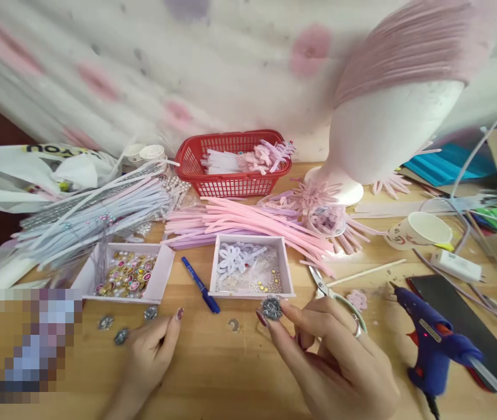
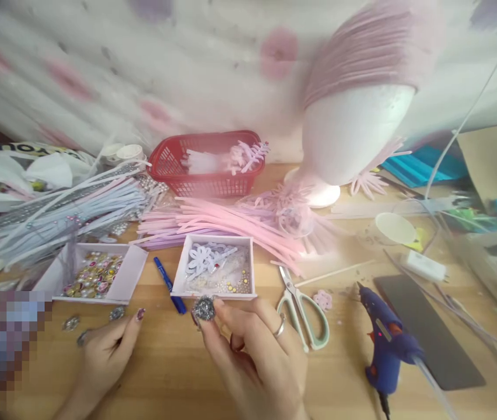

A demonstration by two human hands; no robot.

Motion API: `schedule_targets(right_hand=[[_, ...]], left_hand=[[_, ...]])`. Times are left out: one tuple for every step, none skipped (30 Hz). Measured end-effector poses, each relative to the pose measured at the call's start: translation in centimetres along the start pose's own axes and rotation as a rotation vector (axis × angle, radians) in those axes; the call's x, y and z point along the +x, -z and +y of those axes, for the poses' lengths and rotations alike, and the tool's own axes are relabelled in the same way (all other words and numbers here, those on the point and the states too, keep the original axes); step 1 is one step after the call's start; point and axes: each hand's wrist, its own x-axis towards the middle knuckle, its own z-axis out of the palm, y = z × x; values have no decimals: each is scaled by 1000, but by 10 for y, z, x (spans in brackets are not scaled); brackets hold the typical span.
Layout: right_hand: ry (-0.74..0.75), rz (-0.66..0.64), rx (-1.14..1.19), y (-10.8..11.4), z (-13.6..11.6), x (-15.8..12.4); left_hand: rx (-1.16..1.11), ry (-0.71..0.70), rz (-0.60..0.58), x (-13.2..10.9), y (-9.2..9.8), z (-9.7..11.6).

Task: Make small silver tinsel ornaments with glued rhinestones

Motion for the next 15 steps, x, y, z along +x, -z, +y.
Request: schedule_targets(right_hand=[[1, 0, 7, 4, 0, 0], [-2, 6, 9, 7, 1, 0], [-3, 10, 9, 10, 0, 0], [-1, 13, 15, 13, 0, 0], [-3, 21, 34, 16, 0, -2], [-12, 23, 70, 18, 1, -3], [-34, 15, 122, 20, 1, -4], [-65, -10, 188, 20, 2, -6], [-104, -44, 266, 20, 2, -8], [-149, -82, 350, 19, 3, -9], [-205, -131, 441, 17, 3, -11], [-272, -182, 544, 14, 2, -12], [-354, -225, 668, 11, 1, -13], [-451, -262, 810, 7, 0, -13], [-560, -288, 973, 3, -1, -14]], left_hand=[[21, -14, 1, 1, -1, 1], [40, -20, 4, 1, -3, 1], [55, -20, 13, 2, -4, 1], [67, -20, 21, 2, -5, 2], [75, -23, 27, 2, -6, 2], [81, -34, 28, 2, -7, 2], [83, -53, 23, 1, -8, 2], [83, -79, 11, 2, -9, 2], [82, -111, -4, 2, -10, 3], [82, -145, -16, 2, -11, 3], [85, -176, -27, 3, -12, 4], [90, -203, -32, 3, -12, 5], [97, -223, -36, 3, -13, 5], [104, -236, -33, 3, -13, 6], [110, -243, -30, 3, -13, 6]])
